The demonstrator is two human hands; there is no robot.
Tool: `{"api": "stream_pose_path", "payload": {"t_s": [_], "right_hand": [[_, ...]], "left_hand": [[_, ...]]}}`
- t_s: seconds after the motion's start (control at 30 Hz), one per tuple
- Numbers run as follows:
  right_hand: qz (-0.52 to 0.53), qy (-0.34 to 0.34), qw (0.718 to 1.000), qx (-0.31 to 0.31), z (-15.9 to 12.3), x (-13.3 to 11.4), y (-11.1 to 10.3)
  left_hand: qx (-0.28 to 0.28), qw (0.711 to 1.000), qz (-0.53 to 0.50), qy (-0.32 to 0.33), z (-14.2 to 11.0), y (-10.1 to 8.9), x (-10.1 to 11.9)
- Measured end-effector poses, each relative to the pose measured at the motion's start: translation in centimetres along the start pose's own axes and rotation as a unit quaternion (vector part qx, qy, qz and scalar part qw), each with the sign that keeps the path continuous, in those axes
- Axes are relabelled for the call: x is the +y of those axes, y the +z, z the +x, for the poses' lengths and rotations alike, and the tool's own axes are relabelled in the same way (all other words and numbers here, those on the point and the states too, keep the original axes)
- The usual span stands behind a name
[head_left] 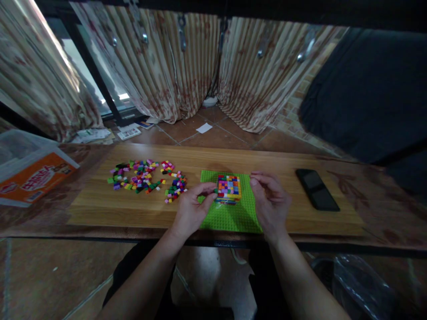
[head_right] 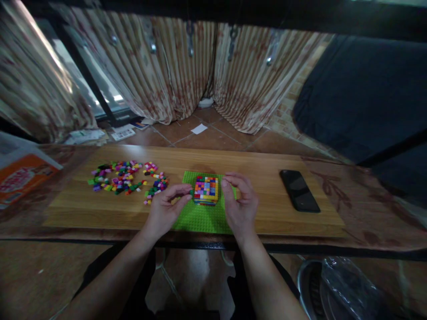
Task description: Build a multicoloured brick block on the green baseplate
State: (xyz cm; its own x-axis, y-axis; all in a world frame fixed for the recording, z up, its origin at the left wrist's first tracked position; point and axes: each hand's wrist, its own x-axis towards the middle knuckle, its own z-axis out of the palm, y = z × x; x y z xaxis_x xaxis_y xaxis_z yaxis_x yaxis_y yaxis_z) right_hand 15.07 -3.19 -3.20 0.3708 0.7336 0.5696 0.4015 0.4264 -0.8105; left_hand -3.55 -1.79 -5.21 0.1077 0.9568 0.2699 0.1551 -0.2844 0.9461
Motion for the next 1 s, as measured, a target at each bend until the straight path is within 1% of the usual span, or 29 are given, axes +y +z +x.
{"api": "stream_pose_path", "payload": {"t_s": [0.13, 0.23, 0.33, 0.5, 0.6, 0.7, 0.8, 0.93, 1.0], "right_hand": [[0.023, 0.03, 0.999, 0.009, 0.2, 0.2, -0.1], [0.014, 0.026, 1.0, 0.005, 0.2, 0.1, 0.0], [0.001, 0.024, 1.0, -0.001, 0.2, 0.1, 0.1], [-0.004, 0.027, 0.999, -0.029, 0.0, 0.1, 0.4], [-0.019, 0.013, 0.998, -0.064, -0.4, -0.1, 0.6], [-0.046, -0.013, 0.992, -0.118, -0.7, -0.5, 0.8], [-0.079, -0.068, 0.981, -0.166, -1.0, -0.6, 1.0], [-0.144, -0.157, 0.956, -0.2, -1.3, -0.3, 1.2], [-0.167, -0.183, 0.946, -0.211, -1.4, -0.3, 1.2]], "left_hand": [[0.017, 0.998, 0.056, 0.036, -0.4, 0.6, -0.1], [0.031, 0.996, 0.072, 0.047, -0.4, 0.9, -0.2], [0.034, 0.995, 0.078, 0.045, -0.6, 1.1, -0.4], [0.057, 0.992, 0.106, 0.042, -1.1, 1.5, -0.4], [0.059, 0.989, 0.123, 0.051, -1.3, 1.6, -0.2], [0.058, 0.988, 0.135, 0.056, -1.3, 1.6, 0.0], [0.064, 0.985, 0.147, 0.061, -1.4, 1.7, 0.2], [0.077, 0.981, 0.159, 0.08, -1.5, 1.9, 0.2], [0.081, 0.978, 0.167, 0.09, -1.5, 1.9, 0.2]]}}
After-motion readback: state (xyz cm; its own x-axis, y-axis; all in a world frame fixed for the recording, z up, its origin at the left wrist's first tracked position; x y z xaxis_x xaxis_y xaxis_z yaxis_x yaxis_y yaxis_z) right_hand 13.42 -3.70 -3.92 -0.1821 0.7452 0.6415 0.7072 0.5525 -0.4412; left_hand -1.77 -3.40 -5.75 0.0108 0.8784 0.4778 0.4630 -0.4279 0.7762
